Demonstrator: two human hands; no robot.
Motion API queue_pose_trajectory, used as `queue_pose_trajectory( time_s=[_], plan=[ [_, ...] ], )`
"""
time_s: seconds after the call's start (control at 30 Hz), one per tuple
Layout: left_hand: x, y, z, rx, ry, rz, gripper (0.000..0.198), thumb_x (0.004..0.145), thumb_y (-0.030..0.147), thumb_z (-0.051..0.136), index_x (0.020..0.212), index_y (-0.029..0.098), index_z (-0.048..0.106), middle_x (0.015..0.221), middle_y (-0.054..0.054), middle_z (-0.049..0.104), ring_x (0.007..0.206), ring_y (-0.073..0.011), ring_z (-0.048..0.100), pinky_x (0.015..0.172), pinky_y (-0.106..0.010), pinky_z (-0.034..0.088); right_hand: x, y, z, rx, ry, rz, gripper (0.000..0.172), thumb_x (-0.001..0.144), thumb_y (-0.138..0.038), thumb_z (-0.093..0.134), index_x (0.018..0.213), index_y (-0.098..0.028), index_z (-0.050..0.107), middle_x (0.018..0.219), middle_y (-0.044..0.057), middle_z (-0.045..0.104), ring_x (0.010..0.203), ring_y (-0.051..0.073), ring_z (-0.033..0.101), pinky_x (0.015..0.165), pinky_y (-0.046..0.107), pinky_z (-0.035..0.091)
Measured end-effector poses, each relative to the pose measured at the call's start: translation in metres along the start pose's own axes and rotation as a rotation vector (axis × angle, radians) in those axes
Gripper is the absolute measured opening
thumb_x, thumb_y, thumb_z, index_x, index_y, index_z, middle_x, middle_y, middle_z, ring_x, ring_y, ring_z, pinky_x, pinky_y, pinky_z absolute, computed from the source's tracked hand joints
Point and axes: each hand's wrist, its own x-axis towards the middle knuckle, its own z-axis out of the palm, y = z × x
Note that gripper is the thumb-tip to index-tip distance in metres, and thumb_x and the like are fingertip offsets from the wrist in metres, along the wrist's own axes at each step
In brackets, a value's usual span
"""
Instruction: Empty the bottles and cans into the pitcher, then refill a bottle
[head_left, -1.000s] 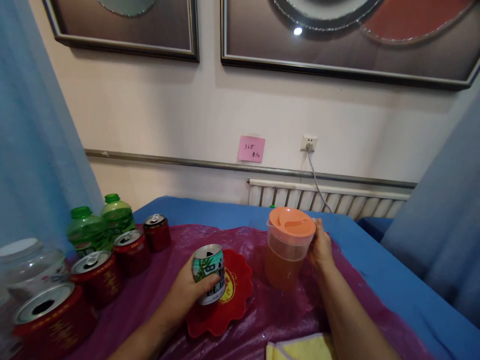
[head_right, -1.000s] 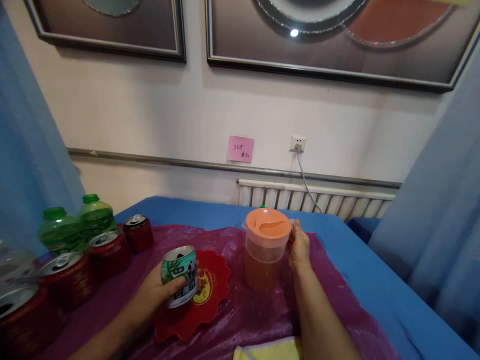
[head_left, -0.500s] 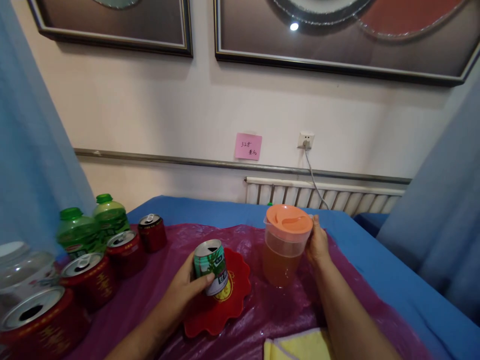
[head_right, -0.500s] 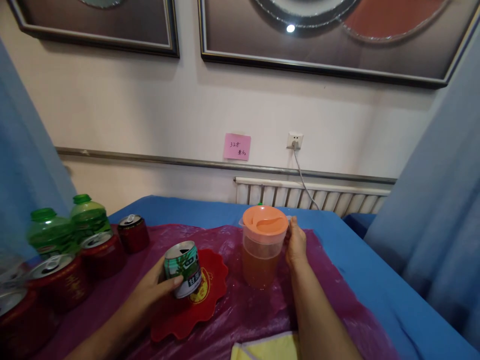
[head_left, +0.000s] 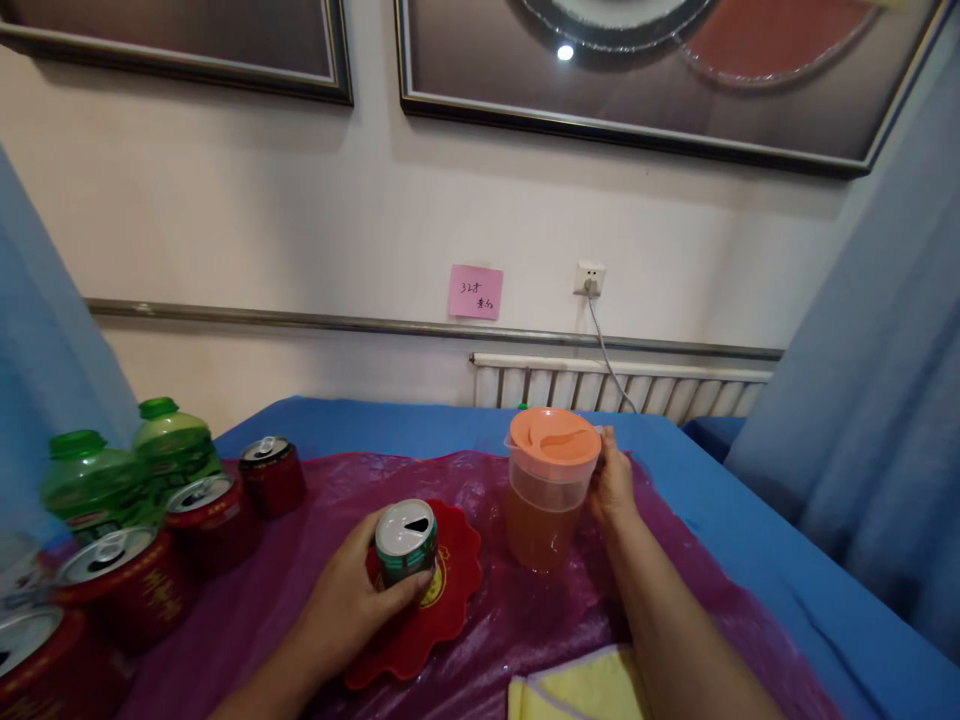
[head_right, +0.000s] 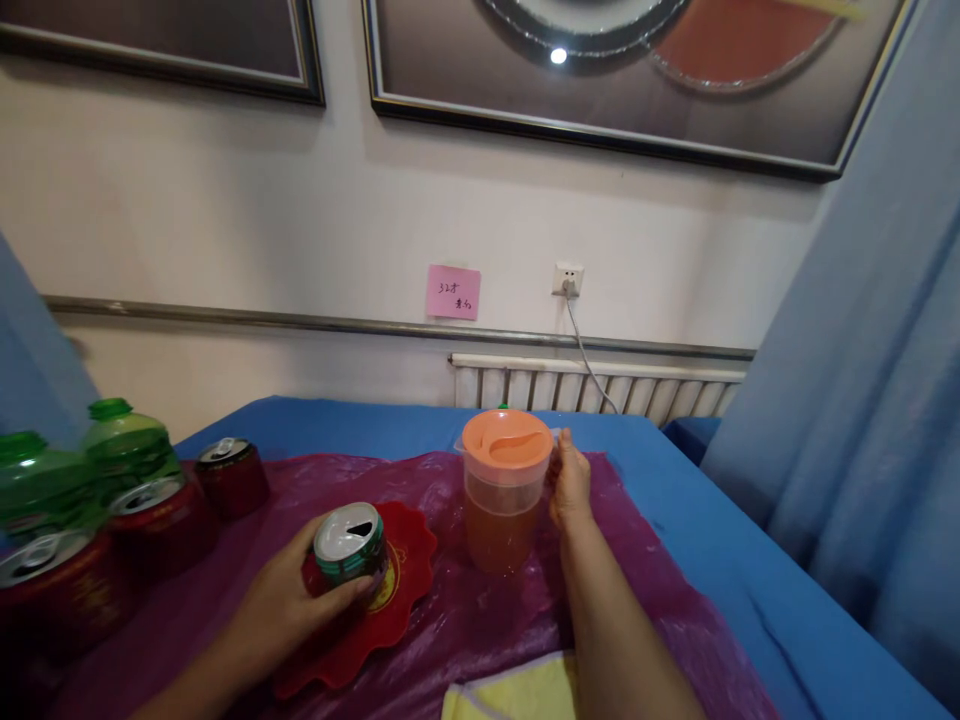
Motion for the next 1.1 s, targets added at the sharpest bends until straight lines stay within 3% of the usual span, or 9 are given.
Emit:
queue_pose_trajectory(
  time_s=[0.23,0.37,0.53,0.67,0.93,1.1],
  plan=[
    [-0.002,0.009,0.0,0.071,-0.034,0.03,0.066,0.064,0.039,0.081,0.124,0.022,0.058,0.121,-0.008,0.072,0.114,-0.0321,0.067,0.101,-0.041,0.051,-0.007,-0.006,0.002,0.024,-0.02,0.058,0.052,0.067,-0.07,0.074,0.068,-0.022,0.053,0.047,-0.01,0.049,0.038,0.009,0.04,0.04,0.023,0.021],
    [-0.001,0.003,0.003,0.121,-0.048,0.044,0.064,0.065,0.038,0.08,0.123,0.022,0.059,0.125,-0.01,0.07,0.117,-0.0339,0.065,0.104,-0.045,0.048,-0.012,-0.015,0.013,0.069,-0.012,0.011,0.059,0.063,-0.068,0.079,0.061,-0.022,0.043,0.046,-0.012,0.04,0.038,0.006,0.03,0.04,0.021,0.018],
    [0.003,0.0,0.007,0.164,-0.09,0.011,0.063,0.067,0.039,0.078,0.124,0.022,0.057,0.123,-0.011,0.07,0.116,-0.0341,0.066,0.103,-0.047,0.048,-0.016,-0.038,0.038,0.05,0.027,-0.095,0.062,0.064,-0.072,0.075,0.058,-0.023,0.038,0.045,-0.012,0.032,0.039,0.006,0.025,0.04,0.022,0.017],
    [0.009,0.001,0.004,0.2,-0.066,-0.028,0.079,0.061,0.042,0.08,0.131,0.017,0.053,0.129,-0.016,0.067,0.119,-0.0369,0.064,0.105,-0.049,0.047,-0.015,-0.065,0.049,0.043,-0.021,-0.15,0.062,0.066,-0.072,0.075,0.056,-0.023,0.038,0.045,-0.011,0.031,0.039,0.006,0.023,0.04,0.023,0.016],
    [0.014,0.013,-0.014,0.34,-0.027,0.076,0.072,0.06,0.047,0.079,0.125,0.022,0.062,0.134,-0.015,0.066,0.128,-0.041,0.057,0.109,-0.05,0.042,-0.013,-0.134,0.012,0.026,0.062,-0.25,0.061,0.071,-0.072,0.073,0.057,-0.023,0.04,0.044,-0.011,0.031,0.04,0.006,0.023,0.04,0.024,0.017],
    [0.017,0.029,-0.017,0.44,-0.07,0.114,0.064,0.066,0.05,0.071,0.124,0.023,0.063,0.132,-0.013,0.068,0.127,-0.0395,0.059,0.105,-0.046,0.044,-0.019,-0.151,-0.006,-0.043,0.074,-0.286,0.061,0.07,-0.072,0.074,0.056,-0.023,0.041,0.045,-0.011,0.031,0.04,0.006,0.024,0.039,0.025,0.018]
  ],
)
